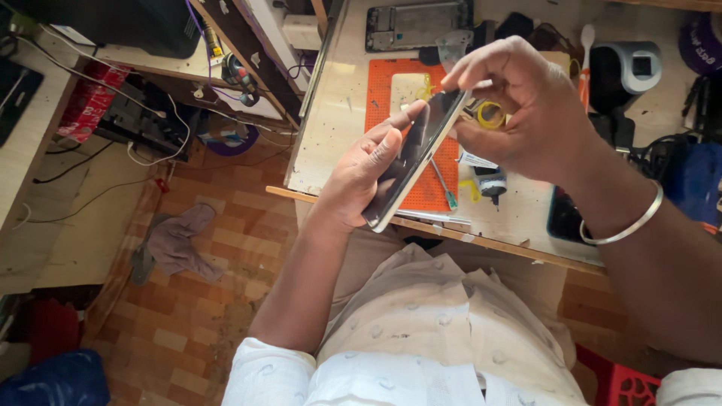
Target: The person pries open the back cover of a smartphone using a metal pry tool, working around the edges of the device. They then lift off the cover, expose the internal battery and components, and press and reposition the phone's parts while holding it over the workbench.
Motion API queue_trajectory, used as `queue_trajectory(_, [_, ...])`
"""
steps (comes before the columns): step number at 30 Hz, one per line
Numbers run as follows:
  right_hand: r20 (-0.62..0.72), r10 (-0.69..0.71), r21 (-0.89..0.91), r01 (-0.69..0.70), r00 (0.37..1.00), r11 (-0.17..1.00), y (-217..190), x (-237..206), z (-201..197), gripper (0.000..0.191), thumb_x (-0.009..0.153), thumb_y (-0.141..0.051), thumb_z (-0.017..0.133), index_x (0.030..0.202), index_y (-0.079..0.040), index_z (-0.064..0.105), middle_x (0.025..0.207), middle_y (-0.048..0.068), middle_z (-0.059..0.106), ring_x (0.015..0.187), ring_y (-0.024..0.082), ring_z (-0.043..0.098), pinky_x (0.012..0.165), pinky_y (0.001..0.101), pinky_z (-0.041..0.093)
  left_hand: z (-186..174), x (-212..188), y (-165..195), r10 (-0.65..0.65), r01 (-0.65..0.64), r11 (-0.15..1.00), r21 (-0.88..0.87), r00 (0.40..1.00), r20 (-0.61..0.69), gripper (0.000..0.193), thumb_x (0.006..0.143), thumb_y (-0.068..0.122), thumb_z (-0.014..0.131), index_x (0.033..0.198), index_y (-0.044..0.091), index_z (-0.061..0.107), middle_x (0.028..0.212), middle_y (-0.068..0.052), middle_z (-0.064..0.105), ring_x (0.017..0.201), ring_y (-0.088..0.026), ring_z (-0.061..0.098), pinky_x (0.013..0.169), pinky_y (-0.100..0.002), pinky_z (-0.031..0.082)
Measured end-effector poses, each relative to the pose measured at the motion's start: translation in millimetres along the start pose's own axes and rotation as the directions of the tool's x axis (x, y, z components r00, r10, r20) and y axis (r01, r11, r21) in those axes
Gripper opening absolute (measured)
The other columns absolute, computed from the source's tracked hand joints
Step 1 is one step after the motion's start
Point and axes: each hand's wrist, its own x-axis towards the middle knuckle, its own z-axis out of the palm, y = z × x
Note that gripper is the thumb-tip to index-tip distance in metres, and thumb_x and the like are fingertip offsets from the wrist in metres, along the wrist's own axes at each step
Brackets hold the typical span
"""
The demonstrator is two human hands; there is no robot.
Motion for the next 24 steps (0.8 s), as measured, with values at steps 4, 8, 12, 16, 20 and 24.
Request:
queue_trajectory(4, [0.063, -0.16, -0.345, 0.172, 0.985, 0.923, -8.0, 7.3, -7.0, 0.036, 0.086, -0.006, 0.087, 0.102, -0.005, 0.054, 0.114, 0.01, 0.069, 0.103, 0.015, 0.071, 0.085, 0.0247, 0.058, 0.9, -5.9, 9.9, -0.109, 0.109, 0.994, -0.014, 0.994, -0.008, 0.077, 0.101, 0.039, 0.069, 0.159, -0.002, 0.039, 0.11, 0.001, 0.066, 0.064, 0.004, 0.041, 0.051, -0.014, 0.026])
queue_trajectory(8, [0.165, -0.304, -0.552, 0.343, 0.938, 0.76, -10.6, 9.5, -15.2, 0.038, 0.075, -0.012, 0.091, 0.087, -0.003, 0.056, 0.099, 0.013, 0.073, 0.091, 0.025, 0.073, 0.077, 0.0321, 0.06, 2.2, -5.5, 13.1, -0.121, 0.119, 0.992, 0.039, 0.992, 0.043, 0.08, 0.1, 0.037, 0.073, 0.161, -0.002, 0.039, 0.105, 0.003, 0.064, 0.064, 0.004, 0.039, 0.052, -0.015, 0.026])
queue_trajectory(12, [0.165, -0.241, -0.594, 0.292, 0.956, 0.749, -11.1, 1.2, -14.3, 0.037, 0.08, -0.016, 0.093, 0.099, -0.006, 0.062, 0.109, 0.01, 0.073, 0.098, 0.023, 0.074, 0.083, 0.0312, 0.062, 2.6, -7.5, 13.4, -0.118, 0.113, 0.991, 0.074, 0.991, 0.067, 0.081, 0.1, 0.036, 0.075, 0.163, -0.002, 0.039, 0.099, 0.001, 0.064, 0.064, 0.004, 0.041, 0.053, -0.013, 0.029])
queue_trajectory(16, [0.183, -0.235, -0.616, 0.297, 0.955, 0.729, -13.5, -3.8, -16.1, 0.036, 0.08, -0.01, 0.091, 0.101, -0.005, 0.063, 0.109, 0.011, 0.072, 0.099, 0.024, 0.074, 0.079, 0.0297, 0.061, 3.9, -5.3, 11.7, -0.127, 0.118, 0.986, 0.121, 0.99, 0.068, 0.089, 0.093, 0.037, 0.081, 0.161, -0.001, 0.04, 0.118, -0.005, 0.068, 0.09, -0.003, 0.061, 0.077, -0.017, 0.048])
queue_trajectory(20, [0.188, -0.225, -0.59, 0.293, 0.956, 0.752, -19.4, -3.8, -18.0, 0.038, 0.076, -0.011, 0.092, 0.095, -0.005, 0.059, 0.107, 0.011, 0.073, 0.094, 0.024, 0.073, 0.079, 0.0318, 0.06, 4.7, -4.0, 11.8, -0.116, 0.098, 0.975, 0.199, 0.99, 0.076, 0.097, 0.087, 0.045, 0.086, 0.16, -0.002, 0.042, 0.134, -0.006, 0.064, 0.113, -0.006, 0.061, 0.098, -0.018, 0.048])
queue_trajectory(24, [0.186, -0.297, -0.528, 0.351, 0.936, 0.773, -19.7, -0.6, -16.7, 0.046, 0.071, -0.016, 0.092, 0.079, -0.006, 0.048, 0.093, 0.012, 0.071, 0.092, 0.026, 0.074, 0.074, 0.0326, 0.06, 5.6, -3.0, 12.2, -0.131, 0.107, 0.974, 0.202, 0.985, 0.113, 0.103, 0.084, 0.051, 0.088, 0.161, -0.002, 0.043, 0.136, -0.006, 0.064, 0.111, -0.005, 0.059, 0.096, -0.017, 0.047])
